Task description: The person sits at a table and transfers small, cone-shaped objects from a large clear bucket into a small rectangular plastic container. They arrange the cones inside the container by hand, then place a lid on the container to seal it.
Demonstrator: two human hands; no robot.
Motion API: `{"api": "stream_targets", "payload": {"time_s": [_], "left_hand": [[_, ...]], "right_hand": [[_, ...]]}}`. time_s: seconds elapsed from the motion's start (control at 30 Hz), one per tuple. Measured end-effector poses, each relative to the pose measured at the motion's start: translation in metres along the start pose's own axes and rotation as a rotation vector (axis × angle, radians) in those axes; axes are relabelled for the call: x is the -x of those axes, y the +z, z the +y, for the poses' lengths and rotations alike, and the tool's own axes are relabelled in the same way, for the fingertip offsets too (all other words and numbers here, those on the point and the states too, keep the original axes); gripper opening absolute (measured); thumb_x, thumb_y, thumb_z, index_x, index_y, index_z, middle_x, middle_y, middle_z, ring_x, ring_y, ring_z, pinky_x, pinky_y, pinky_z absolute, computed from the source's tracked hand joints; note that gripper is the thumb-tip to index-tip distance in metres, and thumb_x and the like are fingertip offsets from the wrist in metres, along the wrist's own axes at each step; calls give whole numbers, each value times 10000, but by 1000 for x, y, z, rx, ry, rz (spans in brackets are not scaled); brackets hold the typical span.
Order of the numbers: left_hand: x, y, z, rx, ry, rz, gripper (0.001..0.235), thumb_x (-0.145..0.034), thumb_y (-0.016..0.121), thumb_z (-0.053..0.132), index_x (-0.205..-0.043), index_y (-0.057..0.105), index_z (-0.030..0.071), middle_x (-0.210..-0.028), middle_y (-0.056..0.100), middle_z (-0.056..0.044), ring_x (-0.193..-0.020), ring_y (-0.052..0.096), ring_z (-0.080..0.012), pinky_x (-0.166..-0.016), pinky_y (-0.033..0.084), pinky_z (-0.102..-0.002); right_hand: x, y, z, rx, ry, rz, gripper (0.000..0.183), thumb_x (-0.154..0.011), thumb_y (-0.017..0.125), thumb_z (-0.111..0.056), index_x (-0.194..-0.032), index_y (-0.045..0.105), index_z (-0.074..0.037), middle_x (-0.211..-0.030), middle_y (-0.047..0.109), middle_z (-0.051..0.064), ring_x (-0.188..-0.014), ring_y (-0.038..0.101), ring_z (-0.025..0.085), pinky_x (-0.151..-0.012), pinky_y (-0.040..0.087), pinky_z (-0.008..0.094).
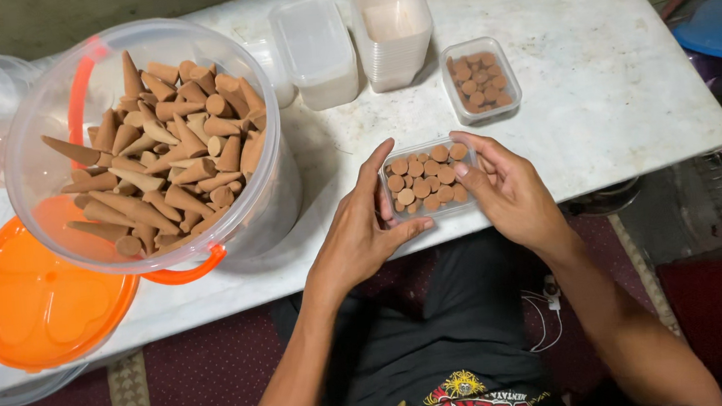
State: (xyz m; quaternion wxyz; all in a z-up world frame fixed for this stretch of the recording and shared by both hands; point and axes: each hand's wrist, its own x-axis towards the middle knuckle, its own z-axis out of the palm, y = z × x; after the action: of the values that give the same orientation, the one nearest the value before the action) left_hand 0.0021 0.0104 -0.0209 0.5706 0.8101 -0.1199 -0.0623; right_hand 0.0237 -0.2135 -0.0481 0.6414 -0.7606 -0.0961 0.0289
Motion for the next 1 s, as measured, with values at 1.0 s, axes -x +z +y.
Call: {"api": "stream_targets", "payload": {"time_s": [1.0], "left_hand": [[-6, -3, -50, -473, 522, 45, 388, -908, 756, 414, -1182, 712, 142, -1222, 637, -73, -1307, 517, -337, -1043, 419, -480]], "right_hand": [[-6, 0, -6, 652, -186, -27, 507, -952, 733, -166, -1423, 613, -20, -662, 574, 98, -556, 563, 259, -517, 482, 400]]}}
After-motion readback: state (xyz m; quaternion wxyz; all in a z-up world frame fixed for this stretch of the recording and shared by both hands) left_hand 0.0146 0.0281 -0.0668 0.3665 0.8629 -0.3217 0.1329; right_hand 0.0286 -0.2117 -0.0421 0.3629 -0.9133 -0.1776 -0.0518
